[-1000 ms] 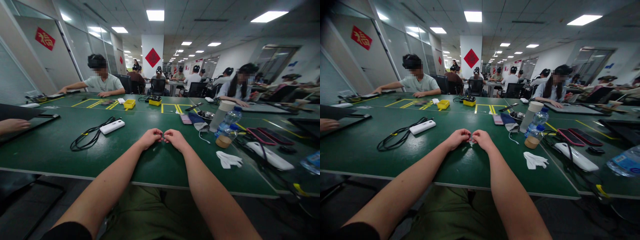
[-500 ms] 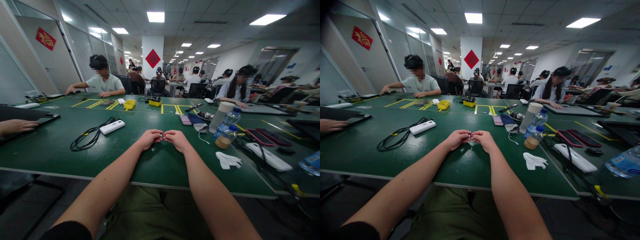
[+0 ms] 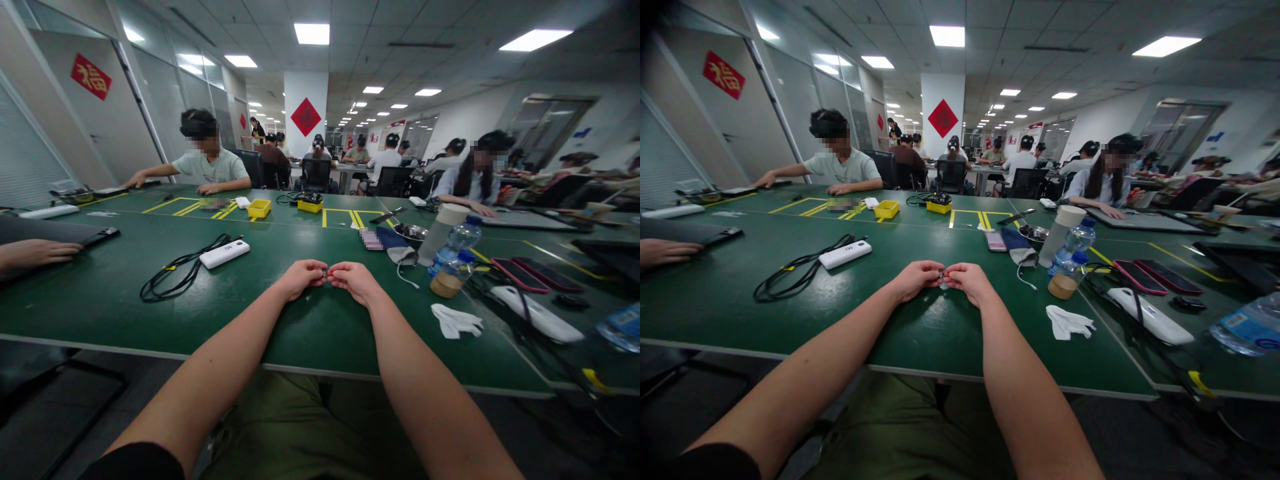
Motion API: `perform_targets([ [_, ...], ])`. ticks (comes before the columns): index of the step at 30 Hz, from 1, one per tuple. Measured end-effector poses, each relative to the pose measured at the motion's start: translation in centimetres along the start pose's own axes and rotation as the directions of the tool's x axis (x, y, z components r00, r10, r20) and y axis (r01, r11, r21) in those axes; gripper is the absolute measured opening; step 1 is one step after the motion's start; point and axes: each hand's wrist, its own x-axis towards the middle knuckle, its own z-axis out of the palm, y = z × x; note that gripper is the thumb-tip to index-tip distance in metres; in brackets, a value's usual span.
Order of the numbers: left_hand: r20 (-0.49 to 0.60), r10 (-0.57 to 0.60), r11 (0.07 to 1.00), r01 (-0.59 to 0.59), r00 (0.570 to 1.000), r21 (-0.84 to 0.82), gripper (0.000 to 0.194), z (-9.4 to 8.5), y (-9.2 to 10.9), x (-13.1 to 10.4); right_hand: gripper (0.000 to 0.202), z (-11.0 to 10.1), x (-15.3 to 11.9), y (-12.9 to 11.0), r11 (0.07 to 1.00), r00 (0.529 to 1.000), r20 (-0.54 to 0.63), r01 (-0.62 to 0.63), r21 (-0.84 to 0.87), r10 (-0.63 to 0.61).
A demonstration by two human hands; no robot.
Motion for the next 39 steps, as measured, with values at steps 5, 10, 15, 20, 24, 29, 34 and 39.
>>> perform_targets([
  [5,0.014,0.001,1.0,-0.001,1.0,0.026,0.029,0.01,-0.03,0.01,0.01,-0.11,-0.03,0.03,1.0,1.0,0.006,0.014,0.015,-0.014],
  [10,0.018,-0.011,1.0,0.011,1.0,-0.008,0.026,-0.19,0.02,0.06,0.01,-0.24,0.09,0.1,1.0,1.0,0.015,0.004,0.019,-0.004],
  [15,0.026,-0.026,0.999,0.027,0.999,-0.044,0.026,-0.29,0.06,0.03,0.011,-0.14,-0.02,-0.01,0.999,1.0,0.025,-0.001,0.033,0.0],
  [20,0.019,-0.021,0.998,0.022,1.0,-0.058,0.027,-0.32,-0.08,0.04,0.012,-0.09,-0.08,-0.08,0.997,0.999,0.048,-0.001,0.074,-0.002],
  [24,0.023,-0.003,1.0,0.003,1.0,-0.019,0.028,-0.21,-0.04,-0.01,0.014,-0.18,-0.03,0.02,0.998,0.998,0.053,-0.021,0.067,0.017],
  [29,0.024,-0.006,0.999,0.005,1.0,0.042,0.027,-0.08,0.1,-0.07,0.016,-0.33,0.04,0.09,0.998,0.998,0.043,-0.039,0.041,0.037],
  [34,0.026,-0.01,1.0,0.009,1.0,0.013,0.027,-0.28,-0.04,0.06,0.015,-0.4,0.04,0.16,0.998,0.998,0.049,-0.037,0.055,0.035],
  [39,0.035,-0.024,1.0,0.024,0.999,-0.017,0.025,-0.37,-0.09,0.12,0.013,-0.41,0.09,0.21,0.996,0.998,0.053,-0.036,0.087,0.032],
])
